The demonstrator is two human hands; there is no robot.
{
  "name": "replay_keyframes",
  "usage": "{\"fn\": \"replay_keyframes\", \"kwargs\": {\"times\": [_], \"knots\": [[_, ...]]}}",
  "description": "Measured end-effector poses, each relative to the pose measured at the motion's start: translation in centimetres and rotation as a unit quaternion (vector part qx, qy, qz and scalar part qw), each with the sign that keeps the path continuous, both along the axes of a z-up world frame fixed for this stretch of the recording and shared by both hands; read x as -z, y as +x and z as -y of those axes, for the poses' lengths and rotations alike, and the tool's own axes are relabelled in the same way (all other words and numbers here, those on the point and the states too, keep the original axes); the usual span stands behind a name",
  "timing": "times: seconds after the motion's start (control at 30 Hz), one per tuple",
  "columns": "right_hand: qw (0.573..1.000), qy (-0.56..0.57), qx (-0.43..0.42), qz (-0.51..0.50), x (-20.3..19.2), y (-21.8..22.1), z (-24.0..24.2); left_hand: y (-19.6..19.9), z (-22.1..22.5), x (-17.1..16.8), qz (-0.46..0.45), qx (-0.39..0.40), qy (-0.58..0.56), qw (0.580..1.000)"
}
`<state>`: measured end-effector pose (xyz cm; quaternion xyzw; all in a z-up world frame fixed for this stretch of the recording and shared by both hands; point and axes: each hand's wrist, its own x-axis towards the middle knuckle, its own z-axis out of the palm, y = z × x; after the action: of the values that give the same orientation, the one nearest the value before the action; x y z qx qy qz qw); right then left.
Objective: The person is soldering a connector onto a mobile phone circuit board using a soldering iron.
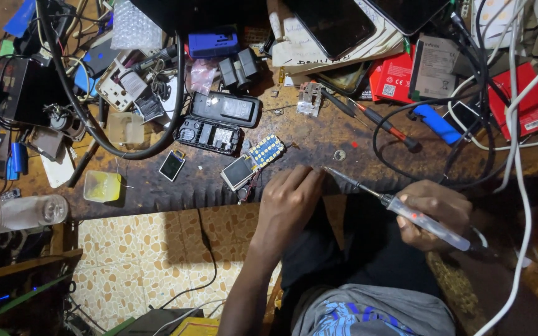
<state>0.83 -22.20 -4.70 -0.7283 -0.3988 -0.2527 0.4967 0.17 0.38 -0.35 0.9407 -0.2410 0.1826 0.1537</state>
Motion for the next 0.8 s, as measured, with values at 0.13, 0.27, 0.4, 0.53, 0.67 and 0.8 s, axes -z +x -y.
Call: {"fn": "replay_keyframes", "kwargs": {"times": [0.13, 0.27, 0.4, 0.53, 0.67, 0.8], "knots": [[1.000, 0.018, -0.024, 0.001, 1.0, 0.1, 0.3, 0.0, 0.1, -0.6, -0.002, 0.002, -0.008, 1.000], [1.000, 0.008, -0.004, 0.007, 1.0, 0.1, 0.3, -0.2, -0.3, -0.4, -0.025, 0.002, -0.031, 0.999], [0.999, 0.002, -0.013, 0.030, 0.5, 0.3, 0.1, -0.2, -0.4, 0.0, -0.017, 0.003, -0.032, 0.999], [0.993, 0.035, -0.021, -0.107, 1.5, -1.0, 0.9, -0.3, -0.4, -0.5, -0.019, 0.014, -0.087, 0.996], [0.991, 0.052, -0.037, -0.114, 0.6, -1.3, 0.7, -1.1, -0.3, -1.7, -0.076, 0.018, -0.253, 0.964], [0.965, 0.080, -0.087, -0.236, -1.6, -2.5, -0.4, -2.6, 0.4, -3.3, -0.155, -0.012, -0.371, 0.915]]}}
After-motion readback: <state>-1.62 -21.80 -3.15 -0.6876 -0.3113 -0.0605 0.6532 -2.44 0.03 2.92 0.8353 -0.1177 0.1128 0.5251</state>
